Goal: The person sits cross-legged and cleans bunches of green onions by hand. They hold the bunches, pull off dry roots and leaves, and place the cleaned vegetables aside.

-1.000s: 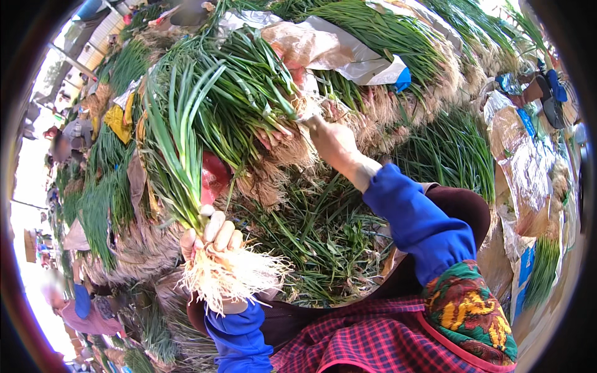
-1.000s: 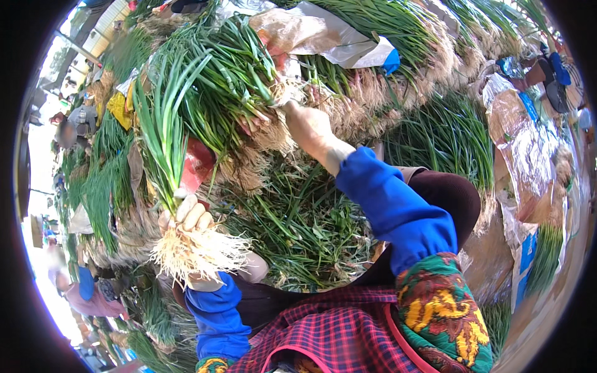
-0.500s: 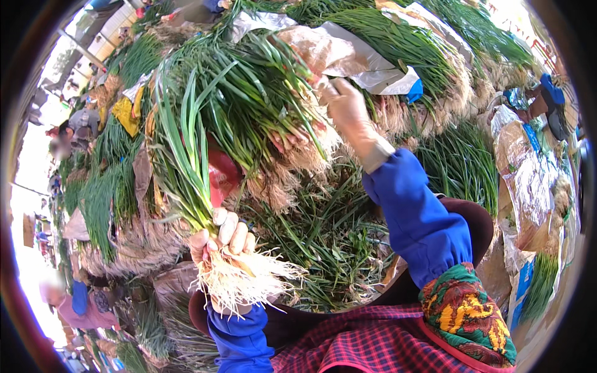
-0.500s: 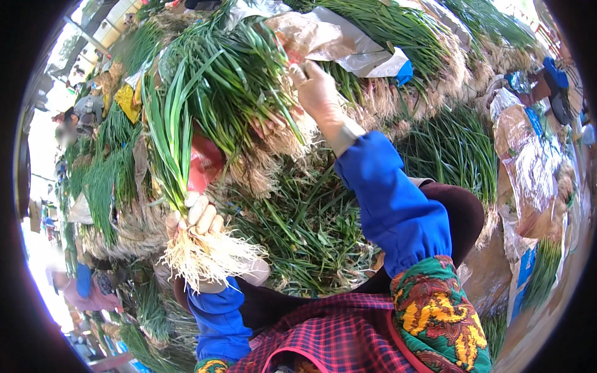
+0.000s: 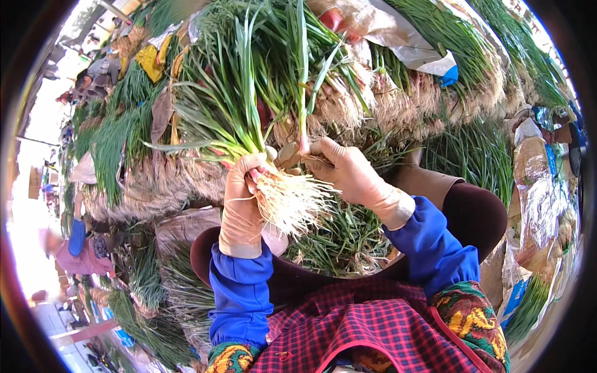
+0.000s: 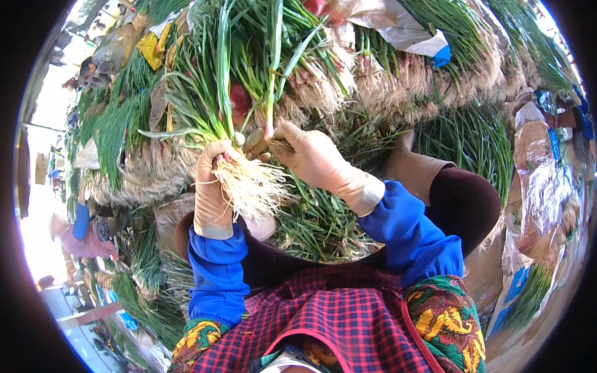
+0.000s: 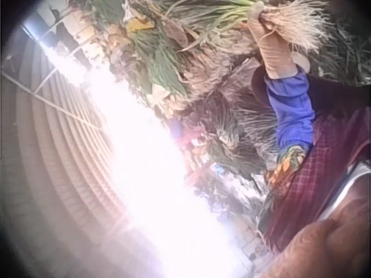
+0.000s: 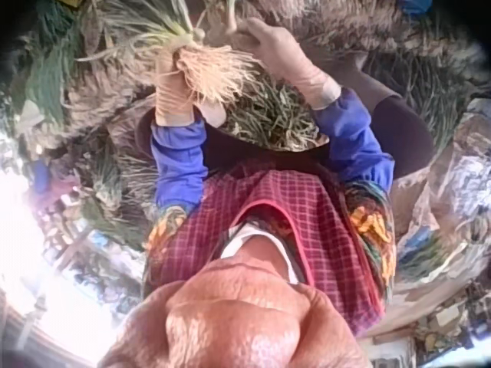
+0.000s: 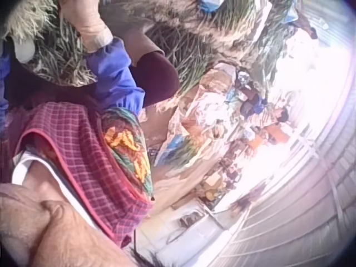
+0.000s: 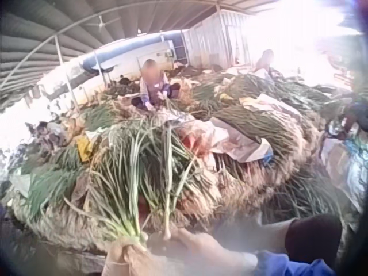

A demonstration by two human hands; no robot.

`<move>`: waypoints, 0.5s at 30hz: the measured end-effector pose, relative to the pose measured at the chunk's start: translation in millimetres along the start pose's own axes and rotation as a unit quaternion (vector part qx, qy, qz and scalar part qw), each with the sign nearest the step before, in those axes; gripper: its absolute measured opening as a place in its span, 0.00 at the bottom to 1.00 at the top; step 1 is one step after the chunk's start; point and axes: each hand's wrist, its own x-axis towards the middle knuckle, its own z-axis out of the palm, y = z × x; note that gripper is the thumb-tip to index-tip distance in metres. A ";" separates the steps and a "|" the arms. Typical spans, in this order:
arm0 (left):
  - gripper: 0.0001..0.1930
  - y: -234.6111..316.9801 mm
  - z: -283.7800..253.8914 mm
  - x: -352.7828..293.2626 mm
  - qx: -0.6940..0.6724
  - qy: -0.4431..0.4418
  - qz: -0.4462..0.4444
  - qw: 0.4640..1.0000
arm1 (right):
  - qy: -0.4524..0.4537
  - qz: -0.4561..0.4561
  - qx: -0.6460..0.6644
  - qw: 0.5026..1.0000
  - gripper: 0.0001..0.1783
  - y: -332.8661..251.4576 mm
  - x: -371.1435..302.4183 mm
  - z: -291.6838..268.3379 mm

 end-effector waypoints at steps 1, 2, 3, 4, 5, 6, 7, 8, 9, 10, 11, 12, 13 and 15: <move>0.02 4.2 11.7 -5.7 -0.011 0.022 0.011 1.000 | -0.057 0.021 0.013 0.998 0.16 -2.2 -2.5 -3.2; 0.04 3.5 -18.7 4.5 -0.026 -0.035 -0.002 0.999 | -0.079 -0.012 -0.014 0.997 0.22 -5.2 -7.3 2.2; 0.05 4.1 -15.1 1.6 -0.031 -0.041 -0.015 0.999 | -0.100 -0.047 -0.044 0.993 0.27 -9.9 -13.3 9.0; 0.05 2.6 -4.9 -1.5 -0.038 -0.051 -0.032 0.997 | -0.118 -0.079 -0.079 0.987 0.33 -11.8 -17.3 9.8; 0.06 1.1 5.3 -4.8 -0.044 -0.062 -0.050 0.996 | -0.148 -0.061 -0.062 0.985 0.28 -9.4 -15.5 4.2; 0.07 1.8 9.5 -7.9 -0.047 -0.067 -0.062 0.995 | -0.177 -0.044 -0.041 0.982 0.23 -8.1 -13.0 1.3; 0.07 1.9 9.9 -8.4 -0.047 -0.075 -0.059 0.994 | -0.201 -0.064 0.013 0.977 0.19 -3.5 -4.8 -5.7; 0.07 2.3 10.2 -8.7 -0.048 -0.084 -0.056 0.994 | -0.174 0.003 0.044 0.984 0.15 -3.6 2.5 -9.1; 0.06 2.8 11.2 -8.5 -0.048 -0.094 -0.053 0.993 | -0.128 0.213 0.223 0.943 0.18 -13.0 12.9 -10.5; 0.06 -0.5 -0.1 -2.6 0.000 -0.005 -0.038 0.999 | -0.092 0.240 0.197 0.946 0.18 -12.1 23.7 -5.5; 0.06 -4.6 -12.0 0.9 -0.013 0.001 -0.033 0.999 | -0.056 0.267 0.171 0.947 0.18 -13.2 32.6 1.7; 0.07 -6.0 -22.2 5.6 -0.025 0.002 -0.029 0.999 | -0.082 0.289 0.344 0.889 0.13 -23.9 39.4 11.0; 0.07 -2.2 -2.4 3.1 -0.038 -0.001 -0.028 0.999 | -0.089 0.280 0.485 0.824 0.11 -14.1 42.2 27.5; 0.11 -3.5 19.5 -18.5 -0.034 -0.053 -0.007 0.998 | -0.028 0.263 0.482 0.835 0.11 -10.0 38.3 38.1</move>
